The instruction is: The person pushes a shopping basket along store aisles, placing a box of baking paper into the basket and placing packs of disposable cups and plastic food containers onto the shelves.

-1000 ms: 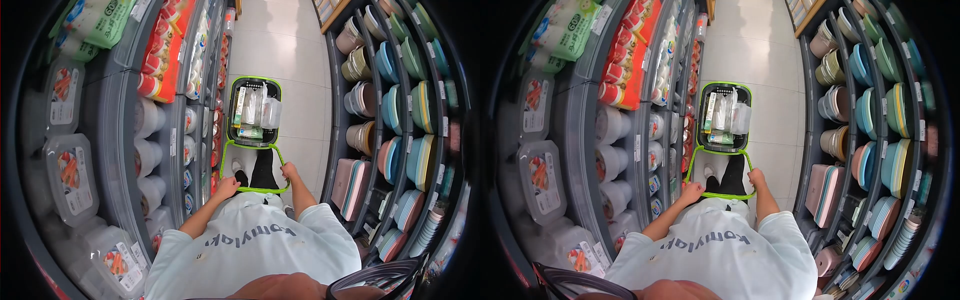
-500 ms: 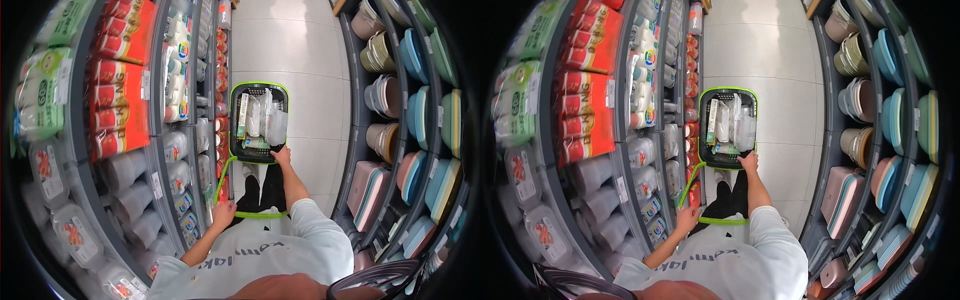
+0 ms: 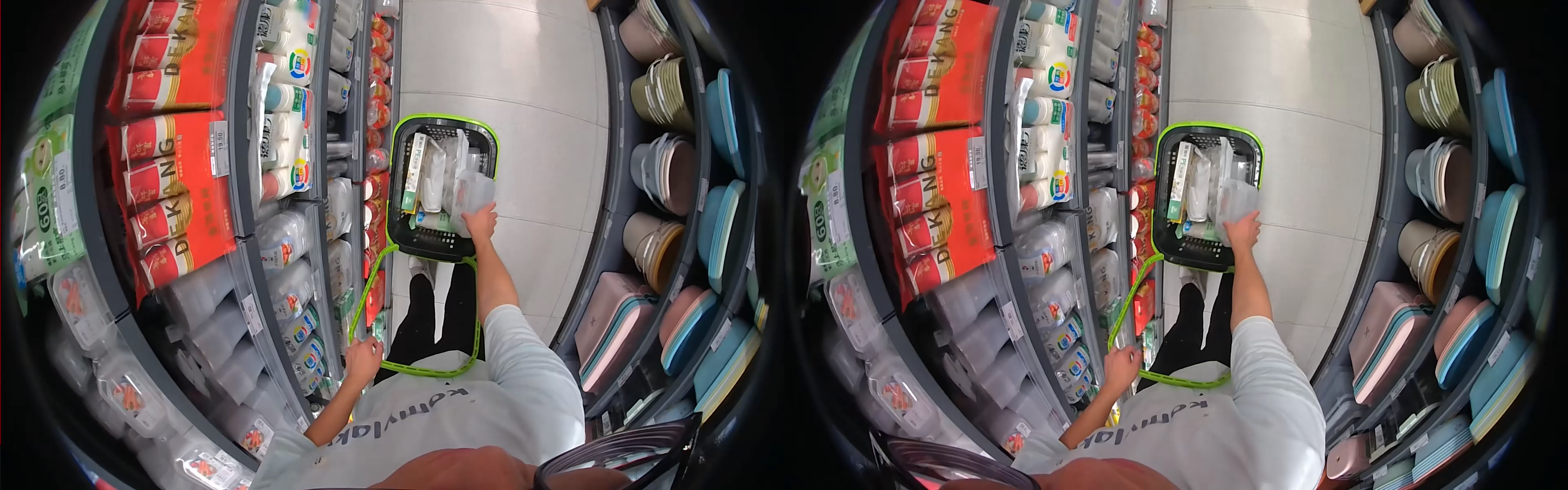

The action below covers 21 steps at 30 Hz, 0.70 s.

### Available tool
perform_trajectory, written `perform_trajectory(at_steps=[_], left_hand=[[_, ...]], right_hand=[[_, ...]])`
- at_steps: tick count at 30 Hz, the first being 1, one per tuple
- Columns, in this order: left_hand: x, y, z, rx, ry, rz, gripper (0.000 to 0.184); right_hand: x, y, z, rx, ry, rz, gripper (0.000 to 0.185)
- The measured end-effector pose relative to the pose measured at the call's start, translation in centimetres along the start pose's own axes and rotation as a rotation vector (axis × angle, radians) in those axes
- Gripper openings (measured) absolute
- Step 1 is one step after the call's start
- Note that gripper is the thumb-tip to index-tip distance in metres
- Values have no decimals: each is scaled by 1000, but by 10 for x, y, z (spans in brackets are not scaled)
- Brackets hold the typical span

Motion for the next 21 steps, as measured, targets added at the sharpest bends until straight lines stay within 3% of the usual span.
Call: perform_trajectory(at_steps=[4, 6, 7, 9, 11, 13, 14, 15, 19, 20, 21], left_hand=[[7, -13, -12, 49, 50, -85, 25], [12, -16, -21, 77, 29, -91, 28], [14, -17, -26, 86, 42, -77, 28], [15, -16, -32, 133, -32, -39, 31], [8, -13, -32, 138, -31, -6, 39], [5, -9, -36, 283, 75, 139, 50], [3, -8, -40, 168, 87, 158, 68], [1, -8, -44, 180, 109, 159, 68], [3, 14, -69, 26, 1256, 487, 101], [10, 35, -93, 45, 1281, 487, 101], [19, 64, -129, 105, 1536, 562, 99]], right_hand=[[9, 6, -11, 30, -125, 12, 99], [26, 3, -6, -155, -450, -74, 85], [20, 23, -25, -138, -449, -87, 85], [4, 82, -59, -461, -931, -16, 76], [-12, 146, -98, -553, -1025, -24, 70], [-31, 206, -130, -649, -1115, -44, 64], [-37, 237, -141, -711, -1198, -101, 64], [-44, 267, -151, -776, -1277, -161, 64], [-69, 388, -169, -858, -1389, -336, 68], [-73, 418, -169, -870, -1413, -399, 69], [-78, 446, -170, -887, -1433, -465, 70]])
Point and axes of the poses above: each hand's wrist, its own y-axis away from the middle knuckle, its own z-axis out of the palm, x = y × z, the point moved 2 cm from there along -y, towards the middle knuckle, and after that the axes turned 6 degrees about -y, right-handed, at the moved point
